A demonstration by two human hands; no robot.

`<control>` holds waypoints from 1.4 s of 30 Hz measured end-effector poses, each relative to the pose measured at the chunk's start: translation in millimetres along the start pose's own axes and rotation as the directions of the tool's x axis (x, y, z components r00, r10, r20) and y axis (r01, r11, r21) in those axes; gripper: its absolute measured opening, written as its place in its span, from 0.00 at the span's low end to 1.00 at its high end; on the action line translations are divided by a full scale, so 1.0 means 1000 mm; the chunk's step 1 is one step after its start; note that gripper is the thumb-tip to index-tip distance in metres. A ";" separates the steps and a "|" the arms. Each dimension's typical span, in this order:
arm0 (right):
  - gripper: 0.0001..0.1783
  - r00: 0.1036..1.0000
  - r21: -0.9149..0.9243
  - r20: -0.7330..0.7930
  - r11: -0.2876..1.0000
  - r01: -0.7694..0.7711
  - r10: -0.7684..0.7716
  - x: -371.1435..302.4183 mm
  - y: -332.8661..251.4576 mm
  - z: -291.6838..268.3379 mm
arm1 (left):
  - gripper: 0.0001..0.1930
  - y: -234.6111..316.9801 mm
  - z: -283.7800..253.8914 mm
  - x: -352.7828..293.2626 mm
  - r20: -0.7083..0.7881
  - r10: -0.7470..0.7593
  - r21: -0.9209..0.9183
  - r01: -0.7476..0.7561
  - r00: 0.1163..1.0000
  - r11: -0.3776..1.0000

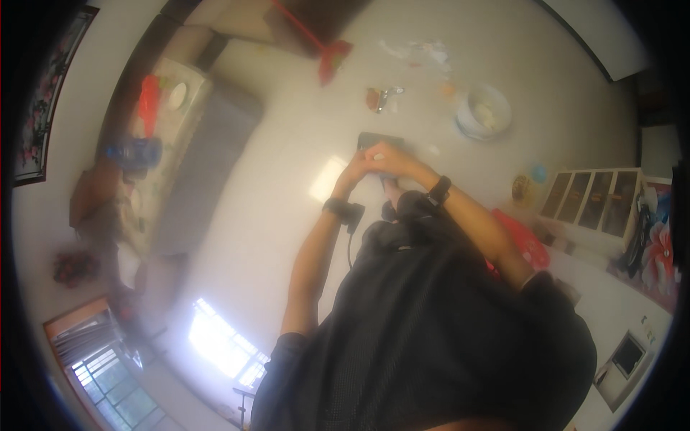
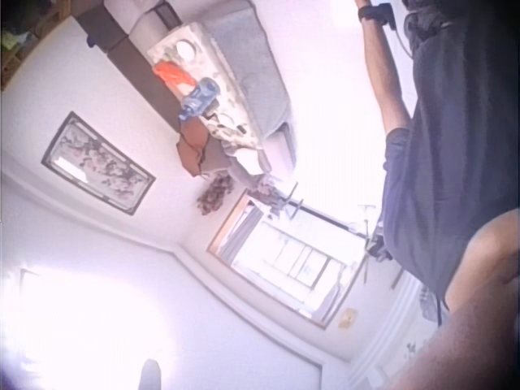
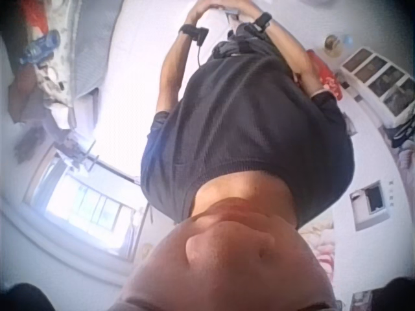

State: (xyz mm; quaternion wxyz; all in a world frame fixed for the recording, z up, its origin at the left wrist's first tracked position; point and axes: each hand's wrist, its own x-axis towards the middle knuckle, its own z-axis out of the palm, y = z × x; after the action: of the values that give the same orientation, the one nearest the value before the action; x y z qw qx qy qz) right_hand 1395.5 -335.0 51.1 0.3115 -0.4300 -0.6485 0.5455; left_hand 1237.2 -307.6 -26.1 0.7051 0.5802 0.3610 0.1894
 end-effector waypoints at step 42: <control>0.16 0.729 0.378 -0.579 0.912 -0.156 0.365 0.331 0.124 0.021 | 0.32 -0.073 -0.372 0.143 0.112 -0.498 0.371 0.429 0.860 0.824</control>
State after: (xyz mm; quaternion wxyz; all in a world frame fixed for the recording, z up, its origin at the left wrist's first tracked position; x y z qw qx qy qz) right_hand 1259.8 -43.2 -95.7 0.4945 -0.6239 -0.3439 0.4980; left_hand 1049.7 25.3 -161.9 0.6548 0.6012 0.4440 -0.1127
